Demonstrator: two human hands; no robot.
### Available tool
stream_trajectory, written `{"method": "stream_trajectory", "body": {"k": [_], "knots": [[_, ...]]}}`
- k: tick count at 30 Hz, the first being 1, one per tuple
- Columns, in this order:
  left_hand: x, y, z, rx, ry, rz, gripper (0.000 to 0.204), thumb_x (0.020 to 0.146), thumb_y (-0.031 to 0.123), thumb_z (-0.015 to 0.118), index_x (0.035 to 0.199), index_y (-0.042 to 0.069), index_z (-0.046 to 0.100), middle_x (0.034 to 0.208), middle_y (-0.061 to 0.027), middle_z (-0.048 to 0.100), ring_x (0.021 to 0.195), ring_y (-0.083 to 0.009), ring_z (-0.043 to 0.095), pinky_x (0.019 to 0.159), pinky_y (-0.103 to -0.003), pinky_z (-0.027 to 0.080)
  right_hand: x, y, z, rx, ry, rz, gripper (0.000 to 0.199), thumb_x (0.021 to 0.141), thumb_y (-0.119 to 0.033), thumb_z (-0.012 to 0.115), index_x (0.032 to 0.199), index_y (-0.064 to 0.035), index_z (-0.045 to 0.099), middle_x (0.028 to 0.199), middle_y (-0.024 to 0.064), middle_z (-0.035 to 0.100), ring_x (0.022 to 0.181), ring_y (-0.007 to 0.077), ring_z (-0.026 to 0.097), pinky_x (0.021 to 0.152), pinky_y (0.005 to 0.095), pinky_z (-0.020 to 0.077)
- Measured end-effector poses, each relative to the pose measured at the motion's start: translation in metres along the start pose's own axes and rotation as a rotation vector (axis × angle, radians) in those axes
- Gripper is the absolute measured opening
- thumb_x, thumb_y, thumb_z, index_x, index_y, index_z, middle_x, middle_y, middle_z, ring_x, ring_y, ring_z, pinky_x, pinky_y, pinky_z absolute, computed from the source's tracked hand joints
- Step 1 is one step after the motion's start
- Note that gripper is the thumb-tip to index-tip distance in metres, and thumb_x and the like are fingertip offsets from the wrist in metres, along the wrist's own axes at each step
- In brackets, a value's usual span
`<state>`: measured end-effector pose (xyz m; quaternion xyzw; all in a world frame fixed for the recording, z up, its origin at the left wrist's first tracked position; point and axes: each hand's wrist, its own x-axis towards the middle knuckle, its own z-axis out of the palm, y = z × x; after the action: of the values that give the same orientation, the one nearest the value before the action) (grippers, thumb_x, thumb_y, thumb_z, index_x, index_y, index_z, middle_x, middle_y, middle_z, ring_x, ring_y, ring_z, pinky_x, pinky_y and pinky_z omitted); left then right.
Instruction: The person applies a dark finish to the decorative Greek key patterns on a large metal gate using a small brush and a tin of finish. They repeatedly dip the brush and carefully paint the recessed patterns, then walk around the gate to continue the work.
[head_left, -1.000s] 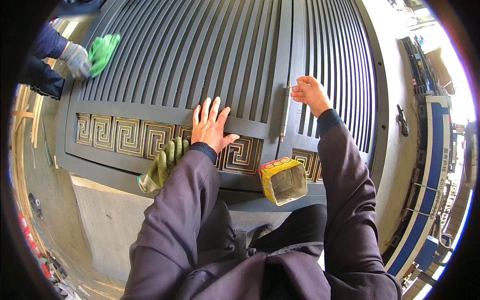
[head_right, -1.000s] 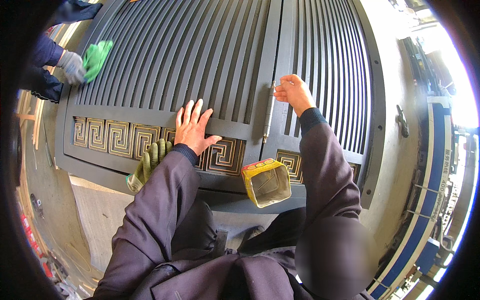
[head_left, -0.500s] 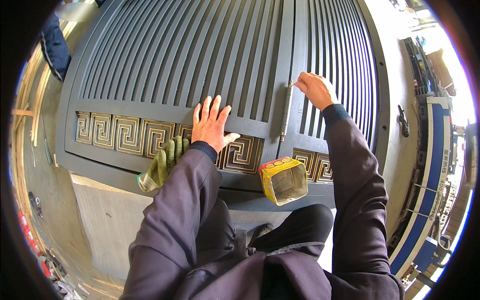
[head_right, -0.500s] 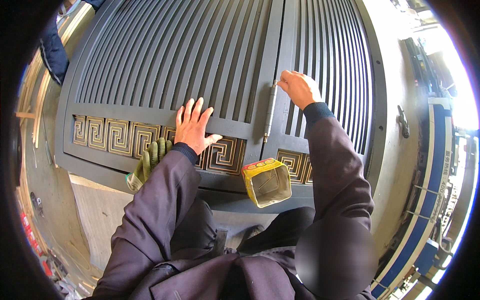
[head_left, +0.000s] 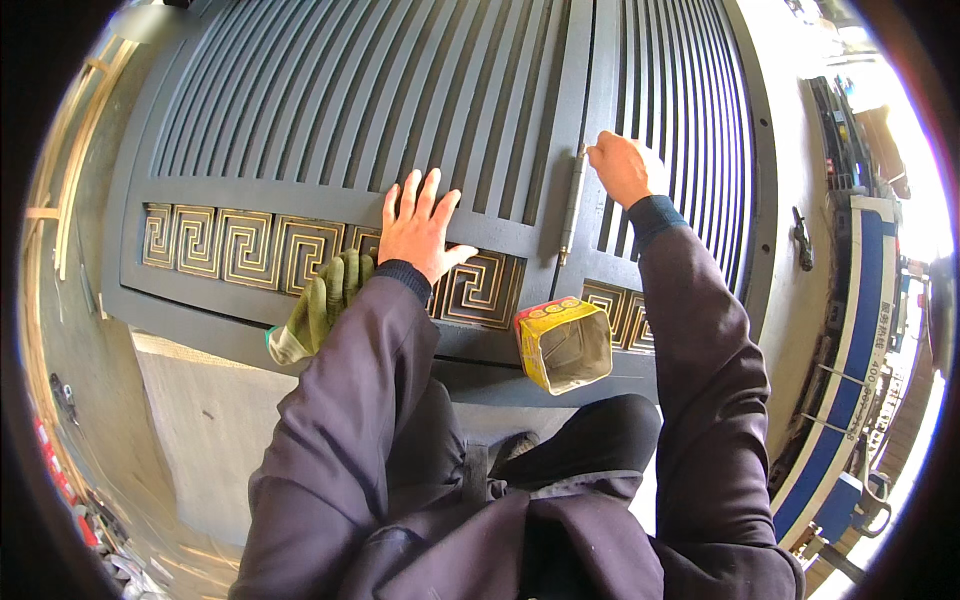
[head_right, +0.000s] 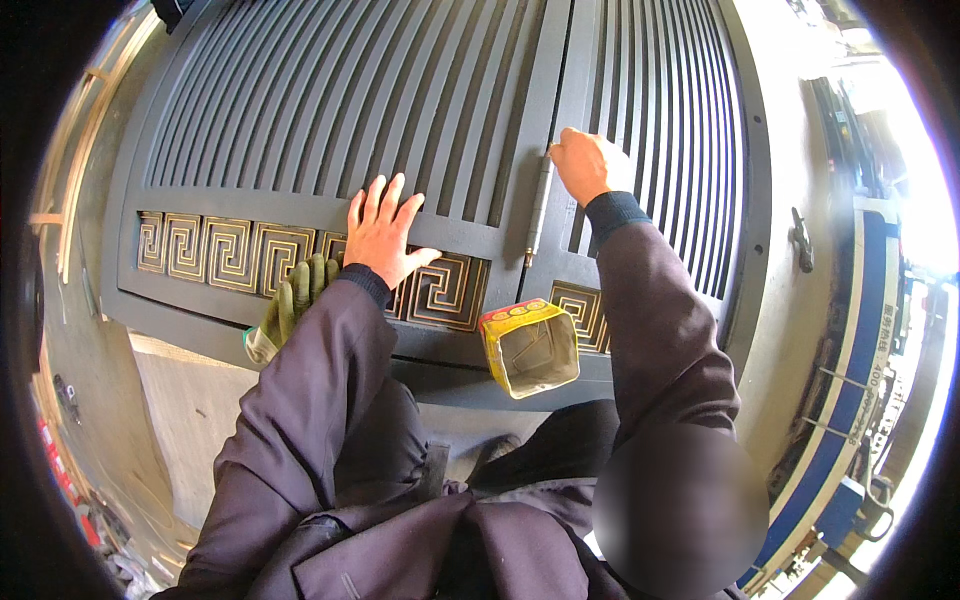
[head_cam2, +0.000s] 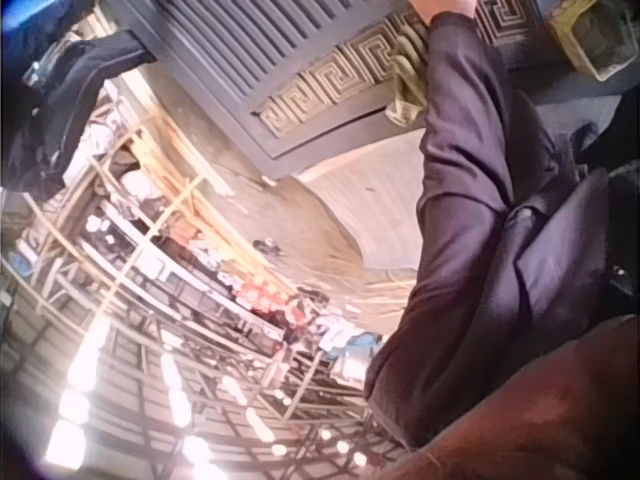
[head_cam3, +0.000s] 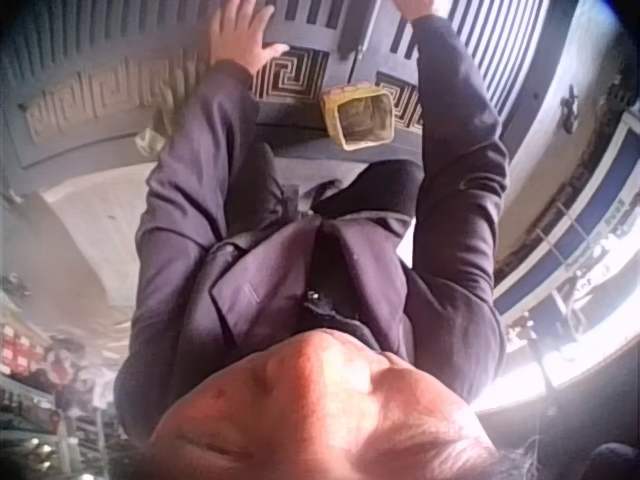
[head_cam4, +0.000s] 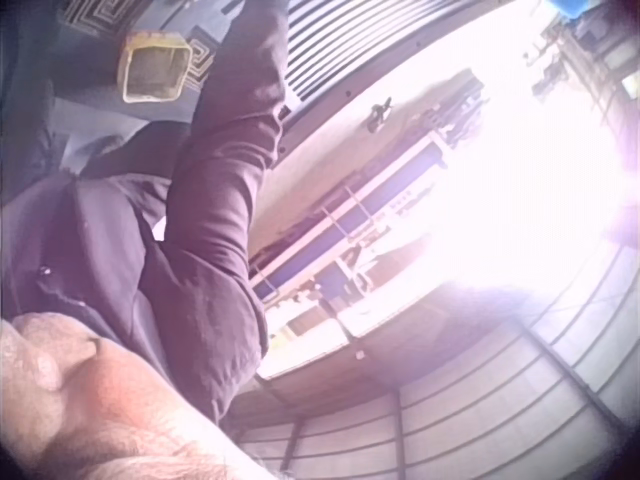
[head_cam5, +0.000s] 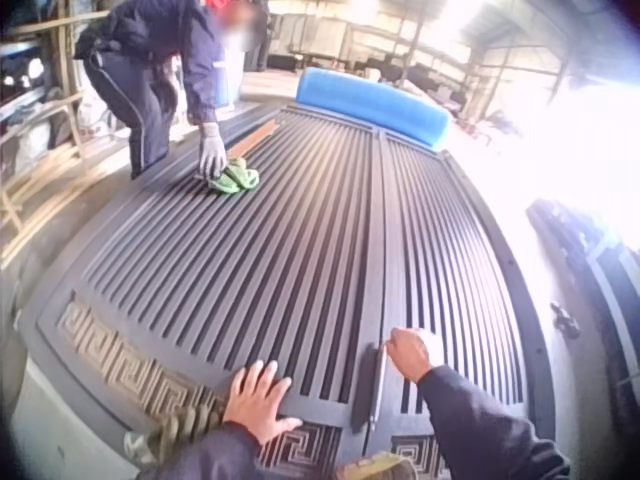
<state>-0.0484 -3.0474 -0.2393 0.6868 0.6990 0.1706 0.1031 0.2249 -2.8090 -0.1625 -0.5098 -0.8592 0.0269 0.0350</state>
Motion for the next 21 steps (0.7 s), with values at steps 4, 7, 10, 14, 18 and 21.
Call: {"method": "stream_trajectory", "body": {"k": [4,7,10,14,18,21], "knots": [[0.0,-0.001,0.001,0.001,-0.009,-0.005,0.091,0.079,0.061,0.086,0.154,0.02,0.055,0.173,-0.0125,0.035,0.163,-0.0367,0.023,0.131,-0.06,0.017,0.006,0.008,0.001,-0.01,-0.031,-0.038,0.034,0.098,-0.03,0.067,0.083,0.0012,0.071,0.081,0.026,0.071,0.079,0.0453,0.071,0.079,0.0553,0.0551],[-0.001,0.0,0.0,-0.001,-0.028,-0.018,0.093,0.079,0.061,0.086,0.155,0.02,0.054,0.174,-0.0124,0.034,0.164,-0.0363,0.022,0.132,-0.06,0.016,0.014,0.009,0.004,-0.089,-0.065,-0.031,0.034,0.095,-0.035,0.066,0.086,-0.0042,0.079,0.088,0.0236,0.076,0.085,0.0426,0.075,0.078,0.0532,0.0592],[0.0,0.0,-0.002,-0.002,-0.054,-0.029,0.092,0.079,0.061,0.086,0.155,0.02,0.054,0.174,-0.0123,0.033,0.164,-0.036,0.022,0.132,-0.06,0.016,0.018,0.007,0.006,-0.049,-0.109,0.062,0.038,0.098,-0.032,0.066,0.085,0.0027,0.076,0.082,0.0282,0.072,0.082,0.0457,0.072,0.083,0.0555,0.0565],[0.0,-0.001,-0.001,0.003,-0.01,-0.008,0.091,0.078,0.059,0.087,0.154,0.02,0.055,0.173,-0.0124,0.035,0.163,-0.036,0.024,0.132,-0.06,0.017,0.025,0.011,0.013,-0.167,-0.133,0.061,0.04,0.098,-0.034,0.062,0.089,0.0008,0.079,0.091,0.0268,0.075,0.089,0.0437,0.074,0.086,0.0546,0.0585],[-0.003,-0.003,0.005,-0.006,0.005,-0.002,0.089,0.079,0.058,0.087,0.153,0.019,0.056,0.171,-0.0128,0.038,0.162,-0.0361,0.026,0.131,-0.06,0.018,0.034,0.017,0.023,-0.411,-0.232,-0.077,0.036,0.104,-0.031,0.057,0.101,-0.0071,0.083,0.102,0.0175,0.08,0.097,0.0368,0.078,0.089,0.0473,0.0624],[-0.004,-0.003,0.007,-0.014,0.035,0.001,0.088,0.08,0.059,0.087,0.152,0.018,0.057,0.171,-0.0131,0.038,0.162,-0.0359,0.025,0.131,-0.06,0.018,0.035,0.013,0.024,-0.186,-0.269,0.185,0.045,0.096,-0.041,0.06,0.103,-0.0031,0.083,0.107,0.0274,0.077,0.1,0.0452,0.076,0.092,0.0507,0.0601]]}}
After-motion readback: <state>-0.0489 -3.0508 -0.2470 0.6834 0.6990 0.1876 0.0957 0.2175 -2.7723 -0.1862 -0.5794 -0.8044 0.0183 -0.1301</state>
